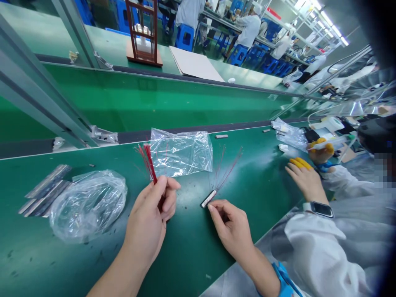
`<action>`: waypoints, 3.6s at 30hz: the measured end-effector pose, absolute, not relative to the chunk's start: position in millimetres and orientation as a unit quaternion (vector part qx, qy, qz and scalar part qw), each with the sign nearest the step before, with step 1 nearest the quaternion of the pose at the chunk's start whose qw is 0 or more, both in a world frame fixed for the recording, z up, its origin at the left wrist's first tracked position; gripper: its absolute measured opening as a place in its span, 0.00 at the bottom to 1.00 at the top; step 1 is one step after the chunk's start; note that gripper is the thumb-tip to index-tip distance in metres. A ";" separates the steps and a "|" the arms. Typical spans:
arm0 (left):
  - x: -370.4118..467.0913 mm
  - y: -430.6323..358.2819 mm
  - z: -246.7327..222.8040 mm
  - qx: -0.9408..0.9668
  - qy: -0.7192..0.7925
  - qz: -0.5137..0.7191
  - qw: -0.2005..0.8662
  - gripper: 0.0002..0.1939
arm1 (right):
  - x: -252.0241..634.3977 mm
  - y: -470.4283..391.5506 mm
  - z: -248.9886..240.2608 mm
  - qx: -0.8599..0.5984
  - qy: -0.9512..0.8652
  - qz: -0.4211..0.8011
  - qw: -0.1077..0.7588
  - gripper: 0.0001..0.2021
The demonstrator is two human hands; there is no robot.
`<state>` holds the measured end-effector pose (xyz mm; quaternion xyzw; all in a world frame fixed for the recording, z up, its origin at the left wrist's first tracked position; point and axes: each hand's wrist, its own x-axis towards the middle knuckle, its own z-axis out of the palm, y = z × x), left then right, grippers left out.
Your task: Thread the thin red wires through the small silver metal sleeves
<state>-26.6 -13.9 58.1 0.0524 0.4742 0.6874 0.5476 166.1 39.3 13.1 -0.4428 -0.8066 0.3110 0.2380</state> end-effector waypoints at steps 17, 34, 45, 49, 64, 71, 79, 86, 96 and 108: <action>-30.0 -11.4 62.1 -0.010 0.422 0.710 0.564 0.13 | 181.1 12.7 10.1 -0.493 -0.726 0.370 0.307 0.05; -30.8 -11.7 61.4 -0.008 0.369 0.731 0.574 0.12 | 124.2 2.5 33.8 -0.352 -0.832 0.385 0.188 0.09; -45.9 -13.0 67.2 0.004 0.401 0.768 0.499 0.15 | 205.6 -2.8 29.9 -0.437 -0.466 0.666 0.384 0.14; -15.8 -17.7 54.8 0.162 0.456 0.660 0.575 0.17 | 169.1 -4.6 39.7 -0.414 -0.332 0.739 0.415 0.17; 10.2 -21.2 53.0 0.304 0.410 0.537 0.672 0.17 | 139.1 -0.7 41.7 -0.388 -0.311 0.761 0.416 0.14; 2.4 -21.5 52.7 0.356 0.466 0.499 0.638 0.15 | 160.4 2.5 32.1 -0.401 -0.467 0.675 0.407 0.10; -8.4 -14.1 48.4 0.165 0.505 0.617 0.581 0.23 | 173.0 30.4 23.2 -0.467 -0.675 0.450 0.352 0.07; -22.5 -12.2 56.0 0.018 0.455 0.709 0.539 0.24 | 167.6 38.8 12.2 -0.463 -0.743 0.387 0.290 0.09; -25.9 -12.4 58.8 -0.003 0.454 0.721 0.524 0.23 | 167.8 36.9 13.6 -0.471 -0.761 0.353 0.273 0.08; -26.1 -12.8 57.1 0.016 0.435 0.729 0.529 0.23 | 167.9 37.3 11.8 -0.459 -0.780 0.331 0.267 0.07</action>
